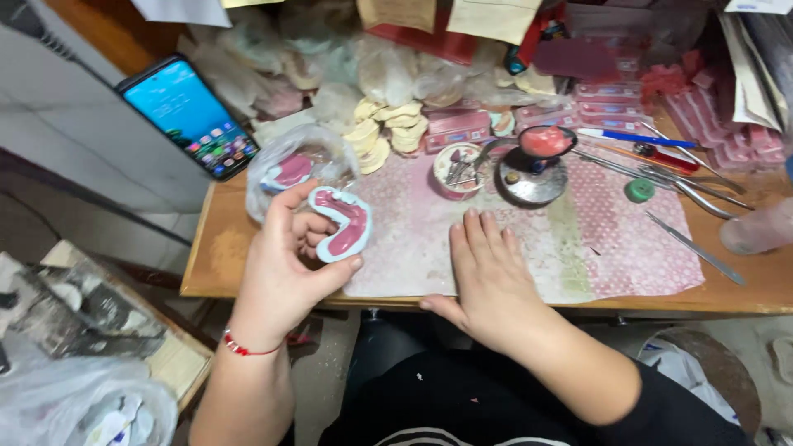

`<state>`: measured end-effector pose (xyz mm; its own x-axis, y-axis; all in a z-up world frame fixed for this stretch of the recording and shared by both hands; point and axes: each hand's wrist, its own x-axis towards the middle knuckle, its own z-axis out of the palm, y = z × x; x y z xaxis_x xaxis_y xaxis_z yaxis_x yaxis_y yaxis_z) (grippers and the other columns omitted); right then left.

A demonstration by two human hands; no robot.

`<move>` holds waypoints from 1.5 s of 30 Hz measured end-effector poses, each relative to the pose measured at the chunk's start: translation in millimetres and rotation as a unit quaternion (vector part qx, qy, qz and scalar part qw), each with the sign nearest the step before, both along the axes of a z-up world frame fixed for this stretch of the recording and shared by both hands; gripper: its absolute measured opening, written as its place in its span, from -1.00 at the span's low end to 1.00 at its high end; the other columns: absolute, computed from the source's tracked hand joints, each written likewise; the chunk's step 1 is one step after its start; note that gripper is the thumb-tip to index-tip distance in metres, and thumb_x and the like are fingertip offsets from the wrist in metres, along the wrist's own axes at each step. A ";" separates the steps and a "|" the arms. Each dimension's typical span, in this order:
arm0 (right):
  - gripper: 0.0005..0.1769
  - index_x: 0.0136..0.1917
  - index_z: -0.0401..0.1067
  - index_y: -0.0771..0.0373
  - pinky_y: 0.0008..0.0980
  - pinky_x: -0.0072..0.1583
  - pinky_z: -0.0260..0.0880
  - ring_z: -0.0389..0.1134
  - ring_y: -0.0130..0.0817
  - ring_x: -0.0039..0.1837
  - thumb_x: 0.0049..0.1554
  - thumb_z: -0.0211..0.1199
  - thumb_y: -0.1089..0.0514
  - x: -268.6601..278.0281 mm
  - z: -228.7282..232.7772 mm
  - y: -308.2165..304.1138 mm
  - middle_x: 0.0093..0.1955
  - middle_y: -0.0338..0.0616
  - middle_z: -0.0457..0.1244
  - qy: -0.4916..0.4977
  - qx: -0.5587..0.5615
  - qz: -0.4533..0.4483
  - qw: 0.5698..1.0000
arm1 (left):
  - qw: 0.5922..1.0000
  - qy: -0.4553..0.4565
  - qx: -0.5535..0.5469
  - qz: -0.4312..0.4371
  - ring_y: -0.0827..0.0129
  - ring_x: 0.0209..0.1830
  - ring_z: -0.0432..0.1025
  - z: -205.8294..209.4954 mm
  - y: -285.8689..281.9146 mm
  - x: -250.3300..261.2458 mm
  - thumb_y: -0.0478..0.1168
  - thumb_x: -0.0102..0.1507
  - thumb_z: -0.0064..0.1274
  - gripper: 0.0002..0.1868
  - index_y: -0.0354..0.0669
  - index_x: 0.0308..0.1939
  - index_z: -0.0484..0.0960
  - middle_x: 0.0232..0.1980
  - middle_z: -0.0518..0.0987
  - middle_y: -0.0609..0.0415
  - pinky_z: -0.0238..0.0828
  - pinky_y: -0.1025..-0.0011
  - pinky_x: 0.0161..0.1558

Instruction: The person works on a pink dental prosthetic, applying liquid from a bottle and using a metal tool to shape and smooth the material. They then handle a light blue mold, using a tool to scrape and refine its surface. Finally, they pick up and inspect a pink flat material.

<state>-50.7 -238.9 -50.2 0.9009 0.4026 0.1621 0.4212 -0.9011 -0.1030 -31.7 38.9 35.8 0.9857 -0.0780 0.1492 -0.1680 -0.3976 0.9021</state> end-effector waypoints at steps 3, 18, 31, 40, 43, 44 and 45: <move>0.36 0.62 -0.20 0.45 0.19 0.55 -0.42 -0.37 0.26 0.68 0.15 -0.09 -0.78 8.7 -11.6 42.8 0.66 0.44 -0.30 0.009 -0.057 -0.013 0.998 | 1.000 -0.008 -0.004 0.014 0.53 -0.29 0.47 14.4 17.3 -21.5 -0.31 -0.01 0.37 -0.10 -0.14 0.37 0.26 -0.22 0.63 0.11 0.42 0.56 -0.11; -0.72 0.16 0.48 0.22 -0.22 0.17 0.39 0.40 -0.15 0.08 0.28 0.11 0.06 -8.3 36.1 37.9 0.03 -0.07 0.36 0.031 0.357 0.253 0.899 | 0.988 0.124 -0.063 -0.064 0.51 -0.08 0.59 -18.2 6.6 -18.3 -0.32 -0.02 0.34 -0.02 0.01 0.44 0.20 -0.13 0.73 0.11 0.52 0.51 0.00; -0.29 0.54 0.12 0.42 -0.31 -0.11 0.65 0.53 -0.25 -0.15 0.18 0.21 0.21 24.3 14.4 -39.9 -0.07 0.06 0.39 0.331 0.698 0.092 0.629 | 0.925 0.164 -0.122 -0.321 0.29 -0.15 0.52 -38.3 -72.5 21.8 -0.35 0.06 0.26 -0.01 0.05 0.56 0.20 -0.13 0.67 -0.19 0.57 0.38 0.00; -0.21 0.62 0.00 0.35 -0.21 0.04 0.66 0.53 -0.22 0.00 0.18 0.18 0.29 25.8 12.6 -44.7 0.05 0.05 0.35 0.269 0.757 0.104 0.587 | 0.919 0.146 -0.209 -0.301 0.59 -0.35 0.43 -64.0 -99.0 28.4 -0.38 0.05 0.34 0.08 -0.01 0.60 0.15 -0.05 0.61 -0.04 0.53 0.69 -0.27; -0.24 0.61 0.03 0.30 -0.21 0.07 0.66 0.52 -0.22 0.05 0.20 0.16 0.30 25.2 11.2 -45.3 0.12 0.05 0.35 0.234 0.773 0.092 0.583 | 0.928 0.145 -0.213 -0.271 0.59 -0.37 0.45 -56.4 -110.7 25.2 -0.35 0.03 0.39 0.12 -0.02 0.61 0.13 0.07 0.59 0.00 0.54 0.70 -0.31; -0.26 0.60 0.05 0.31 -0.19 0.07 0.66 0.52 -0.20 0.04 0.19 0.16 0.33 25.3 10.6 -45.8 0.12 0.06 0.34 0.218 0.784 0.089 0.575 | 0.944 0.126 -0.187 -0.240 0.54 -0.38 0.45 -48.3 -115.0 25.0 -0.34 0.01 0.40 0.08 -0.03 0.57 0.19 0.06 0.57 -0.02 0.55 0.65 -0.33; -0.27 0.59 0.07 0.32 -0.17 0.07 0.66 0.52 -0.18 0.04 0.18 0.16 0.35 25.2 10.1 -46.4 0.11 0.08 0.34 0.202 0.795 0.085 0.566 | 0.959 0.106 -0.161 -0.209 0.49 -0.39 0.45 -40.3 -119.3 24.5 -0.33 0.00 0.40 0.03 -0.04 0.53 0.26 0.05 0.56 -0.05 0.55 0.60 -0.35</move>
